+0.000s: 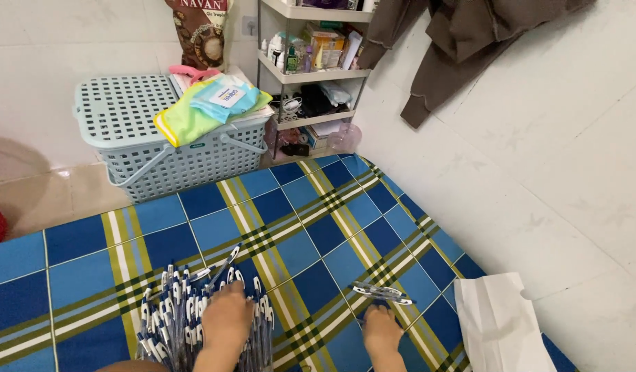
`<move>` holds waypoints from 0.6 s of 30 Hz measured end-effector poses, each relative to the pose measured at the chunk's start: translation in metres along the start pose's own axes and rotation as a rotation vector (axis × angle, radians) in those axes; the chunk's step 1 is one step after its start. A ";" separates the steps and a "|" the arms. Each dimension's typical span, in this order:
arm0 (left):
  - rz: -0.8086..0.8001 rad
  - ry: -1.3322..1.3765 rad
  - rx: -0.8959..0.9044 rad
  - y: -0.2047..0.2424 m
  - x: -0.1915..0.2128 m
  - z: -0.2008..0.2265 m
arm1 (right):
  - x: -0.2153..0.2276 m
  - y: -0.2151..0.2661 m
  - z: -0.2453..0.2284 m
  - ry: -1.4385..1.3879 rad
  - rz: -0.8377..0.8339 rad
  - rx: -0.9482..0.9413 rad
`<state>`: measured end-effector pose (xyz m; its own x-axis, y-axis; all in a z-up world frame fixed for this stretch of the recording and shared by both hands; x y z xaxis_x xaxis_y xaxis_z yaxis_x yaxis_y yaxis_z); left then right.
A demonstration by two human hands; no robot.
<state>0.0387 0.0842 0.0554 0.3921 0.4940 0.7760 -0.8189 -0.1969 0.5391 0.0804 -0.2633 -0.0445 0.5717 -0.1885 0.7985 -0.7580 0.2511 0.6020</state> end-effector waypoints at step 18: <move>-0.728 1.260 -0.217 -0.003 -0.086 0.042 | -0.001 0.130 -0.065 -0.806 0.462 0.849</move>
<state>0.0249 0.0069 0.0007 0.2139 0.8439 -0.4919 -0.6951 0.4853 0.5304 0.0017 -0.1688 0.0326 0.0726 -0.8464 0.5275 -0.9695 -0.1842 -0.1620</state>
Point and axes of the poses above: each hand's wrist, its own y-axis away from the middle knuckle, its own x-axis out of the back of the hand, z = x × y, the point moved 2 cm from there along -y, towards the middle knuckle, and after that the axes turned 9 degrees about -z, right-handed, at the moved point
